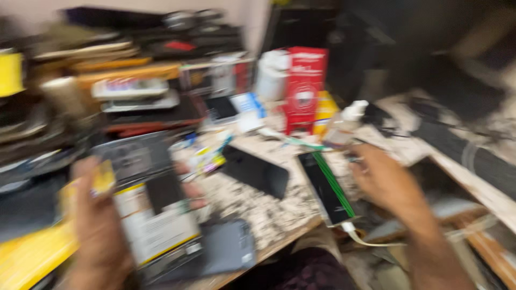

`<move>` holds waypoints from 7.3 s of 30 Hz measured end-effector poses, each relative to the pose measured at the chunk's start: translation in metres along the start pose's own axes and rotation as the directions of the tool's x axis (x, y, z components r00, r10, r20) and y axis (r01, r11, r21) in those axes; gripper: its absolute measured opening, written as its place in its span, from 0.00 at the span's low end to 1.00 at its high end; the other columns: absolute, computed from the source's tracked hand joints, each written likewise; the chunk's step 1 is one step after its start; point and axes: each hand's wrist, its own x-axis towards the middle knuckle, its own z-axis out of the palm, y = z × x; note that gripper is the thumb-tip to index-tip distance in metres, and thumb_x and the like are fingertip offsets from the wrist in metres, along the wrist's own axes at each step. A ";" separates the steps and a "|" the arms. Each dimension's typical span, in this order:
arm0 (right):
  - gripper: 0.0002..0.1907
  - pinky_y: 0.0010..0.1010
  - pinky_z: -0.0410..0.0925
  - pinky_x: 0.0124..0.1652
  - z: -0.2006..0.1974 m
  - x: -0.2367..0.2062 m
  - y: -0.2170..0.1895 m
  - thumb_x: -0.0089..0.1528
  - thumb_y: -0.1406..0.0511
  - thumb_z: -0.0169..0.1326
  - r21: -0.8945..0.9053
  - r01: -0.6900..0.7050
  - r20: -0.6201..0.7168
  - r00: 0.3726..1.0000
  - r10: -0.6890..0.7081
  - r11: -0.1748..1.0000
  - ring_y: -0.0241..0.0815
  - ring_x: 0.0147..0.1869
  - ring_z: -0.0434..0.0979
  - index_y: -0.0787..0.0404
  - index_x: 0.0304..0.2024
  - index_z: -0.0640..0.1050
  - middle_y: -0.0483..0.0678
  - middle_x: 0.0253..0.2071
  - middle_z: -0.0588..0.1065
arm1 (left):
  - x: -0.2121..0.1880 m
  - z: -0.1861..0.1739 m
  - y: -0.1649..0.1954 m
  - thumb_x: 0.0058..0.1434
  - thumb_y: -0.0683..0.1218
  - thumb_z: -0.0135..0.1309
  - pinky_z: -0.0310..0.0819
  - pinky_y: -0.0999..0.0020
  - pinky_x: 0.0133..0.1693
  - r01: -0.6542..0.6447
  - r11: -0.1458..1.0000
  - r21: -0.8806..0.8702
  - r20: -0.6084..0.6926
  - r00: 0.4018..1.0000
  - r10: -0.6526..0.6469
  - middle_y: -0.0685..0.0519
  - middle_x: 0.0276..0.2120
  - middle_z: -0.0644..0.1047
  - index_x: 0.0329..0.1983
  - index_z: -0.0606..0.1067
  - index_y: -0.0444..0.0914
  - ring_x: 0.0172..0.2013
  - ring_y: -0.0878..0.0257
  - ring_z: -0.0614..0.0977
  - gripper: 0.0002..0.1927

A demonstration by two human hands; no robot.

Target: The person removes the back cover of a smartphone, then uses a screwdriver to unscrew several screws from the internal frame. The person continues to remove screws from different areas of the phone's interior and sets them aside on the workbench.

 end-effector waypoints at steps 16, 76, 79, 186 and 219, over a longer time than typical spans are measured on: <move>0.20 0.32 0.77 0.55 0.035 -0.053 -0.185 0.63 0.77 0.58 0.831 0.349 -0.279 0.935 -0.218 0.433 0.45 0.57 0.81 0.65 0.54 0.67 0.60 0.52 0.77 | 0.004 0.019 -0.007 0.72 0.69 0.25 0.83 0.48 0.42 0.335 0.915 -0.225 0.234 0.930 -0.283 0.38 0.46 0.77 0.73 0.61 0.39 0.38 0.45 0.84 0.39; 0.13 0.32 0.79 0.51 0.094 -0.065 -0.193 0.64 0.74 0.59 0.796 0.370 -0.282 0.927 -0.249 0.479 0.45 0.52 0.84 0.64 0.50 0.71 0.54 0.47 0.79 | -0.065 0.017 -0.036 0.70 0.72 0.25 0.82 0.50 0.46 -0.265 0.963 0.051 -0.398 0.879 0.263 0.41 0.51 0.76 0.77 0.58 0.41 0.42 0.51 0.83 0.43; 0.13 0.32 0.79 0.51 0.093 -0.064 -0.193 0.64 0.74 0.59 0.793 0.356 -0.268 0.932 -0.242 0.494 0.44 0.52 0.85 0.64 0.49 0.71 0.54 0.47 0.80 | -0.064 0.018 -0.036 0.69 0.72 0.26 0.81 0.51 0.46 -0.266 0.963 0.046 -0.406 0.876 0.262 0.41 0.51 0.77 0.78 0.56 0.43 0.42 0.51 0.83 0.43; 0.16 0.27 0.74 0.33 0.025 -0.036 -0.206 0.63 0.66 0.64 0.631 0.293 -0.032 0.935 -0.353 0.719 0.36 0.34 0.83 0.61 0.52 0.78 0.46 0.41 0.80 | -0.038 0.024 -0.012 0.71 0.71 0.24 0.83 0.54 0.42 -0.096 0.993 -0.067 -0.294 0.953 0.072 0.43 0.45 0.80 0.56 0.74 0.34 0.39 0.52 0.84 0.41; 0.10 0.30 0.72 0.52 0.048 -0.053 -0.204 0.64 0.75 0.59 0.766 0.434 -0.382 0.900 -0.207 0.474 0.41 0.51 0.79 0.63 0.47 0.76 0.50 0.47 0.76 | -0.038 0.032 -0.019 0.71 0.72 0.24 0.83 0.52 0.42 -0.173 0.977 -0.129 -0.339 0.933 0.120 0.41 0.46 0.79 0.56 0.73 0.33 0.39 0.51 0.84 0.42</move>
